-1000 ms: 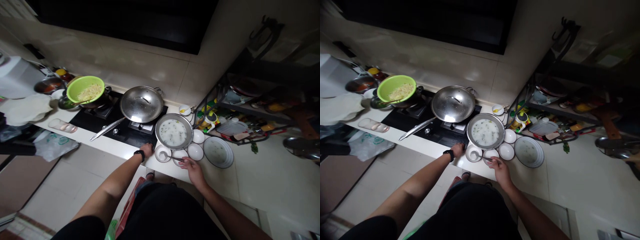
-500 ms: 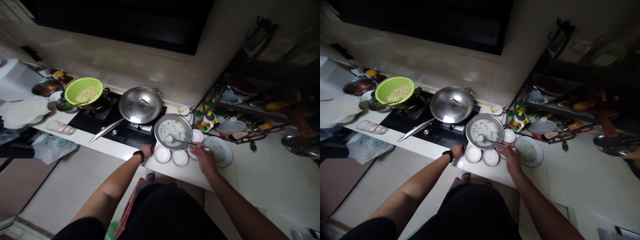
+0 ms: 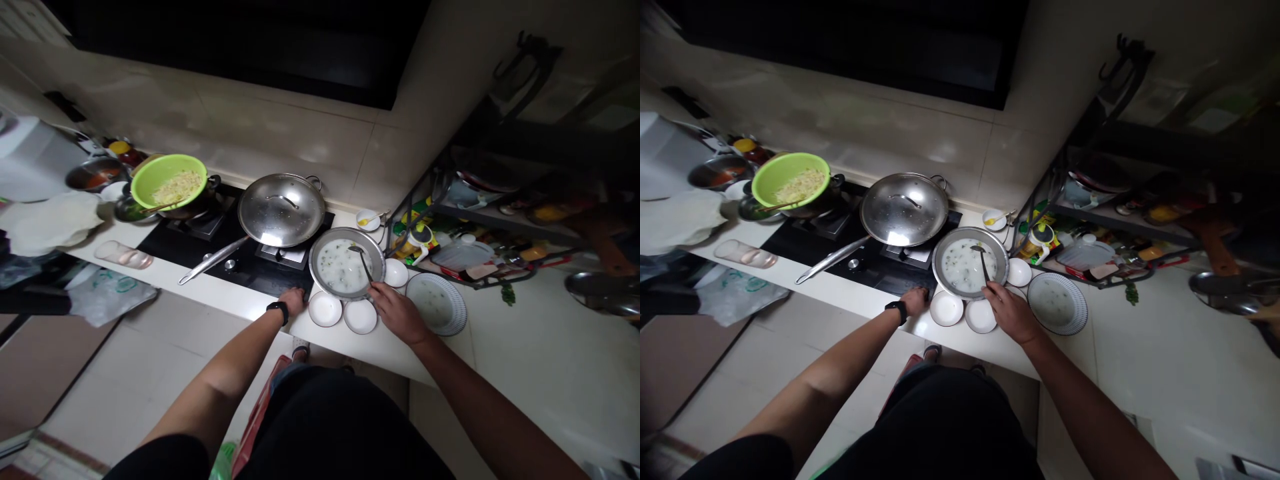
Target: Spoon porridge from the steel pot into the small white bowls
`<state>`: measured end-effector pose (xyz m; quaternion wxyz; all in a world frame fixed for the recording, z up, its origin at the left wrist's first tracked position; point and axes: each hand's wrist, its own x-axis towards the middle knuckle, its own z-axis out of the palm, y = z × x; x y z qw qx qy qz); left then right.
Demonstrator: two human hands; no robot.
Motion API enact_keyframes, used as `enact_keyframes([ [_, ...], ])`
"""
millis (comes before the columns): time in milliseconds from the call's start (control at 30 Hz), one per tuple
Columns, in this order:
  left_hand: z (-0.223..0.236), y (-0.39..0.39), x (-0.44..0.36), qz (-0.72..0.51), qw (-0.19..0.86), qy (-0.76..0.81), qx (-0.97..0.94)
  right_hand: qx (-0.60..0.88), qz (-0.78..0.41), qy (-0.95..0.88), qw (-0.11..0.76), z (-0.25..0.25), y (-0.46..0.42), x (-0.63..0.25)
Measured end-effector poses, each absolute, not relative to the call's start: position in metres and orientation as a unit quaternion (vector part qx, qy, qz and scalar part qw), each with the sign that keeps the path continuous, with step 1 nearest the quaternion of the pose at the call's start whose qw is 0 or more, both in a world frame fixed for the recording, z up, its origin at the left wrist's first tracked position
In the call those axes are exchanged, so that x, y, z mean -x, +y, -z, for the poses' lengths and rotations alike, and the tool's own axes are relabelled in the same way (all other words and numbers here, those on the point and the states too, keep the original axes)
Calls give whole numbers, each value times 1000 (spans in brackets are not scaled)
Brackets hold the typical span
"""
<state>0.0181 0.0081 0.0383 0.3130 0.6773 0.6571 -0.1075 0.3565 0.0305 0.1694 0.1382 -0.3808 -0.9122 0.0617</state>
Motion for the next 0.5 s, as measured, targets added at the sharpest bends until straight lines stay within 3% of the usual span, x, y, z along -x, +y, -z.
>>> enact_keyframes([
  [100, -40, 9, -19, 108, 317, 657, -675, 398, -110, -897, 157, -168, 26, -354],
  [333, -42, 8, -19, 110, 316, 659, -674, 389, -234, -839, 300, -200, -18, -341],
  [500, -41, 9, -19, 111, 318, 656, -676, 335, -295, -858, 254, -195, -46, -327],
])
